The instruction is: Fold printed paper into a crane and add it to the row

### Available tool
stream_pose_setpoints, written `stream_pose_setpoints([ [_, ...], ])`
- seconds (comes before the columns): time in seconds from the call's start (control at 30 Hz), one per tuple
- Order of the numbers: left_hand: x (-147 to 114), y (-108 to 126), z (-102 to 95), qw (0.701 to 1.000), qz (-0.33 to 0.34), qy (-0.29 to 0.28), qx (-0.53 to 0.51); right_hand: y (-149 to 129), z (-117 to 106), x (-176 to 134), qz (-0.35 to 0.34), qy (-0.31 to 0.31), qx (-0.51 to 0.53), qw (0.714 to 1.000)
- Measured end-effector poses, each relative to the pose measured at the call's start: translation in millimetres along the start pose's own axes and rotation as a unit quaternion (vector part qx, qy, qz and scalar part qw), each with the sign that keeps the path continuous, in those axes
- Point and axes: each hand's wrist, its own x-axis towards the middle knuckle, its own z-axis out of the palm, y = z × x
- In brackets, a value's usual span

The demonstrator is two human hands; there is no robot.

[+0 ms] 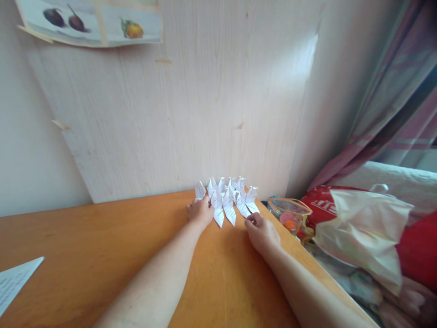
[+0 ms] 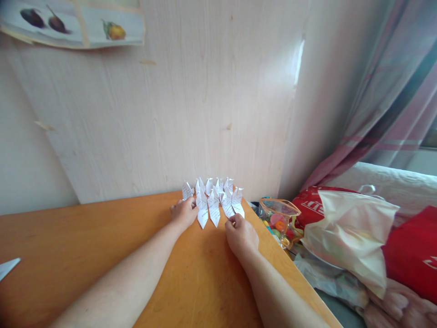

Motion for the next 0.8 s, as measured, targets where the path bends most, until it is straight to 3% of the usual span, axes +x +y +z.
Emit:
stream_pose_setpoints([
  [0.8,-1.7,0.4,-3.5,1.000,0.010,-0.010,-0.016,-1.5,-2.2,0.2,0.008,-0.007,-0.008,1.000],
])
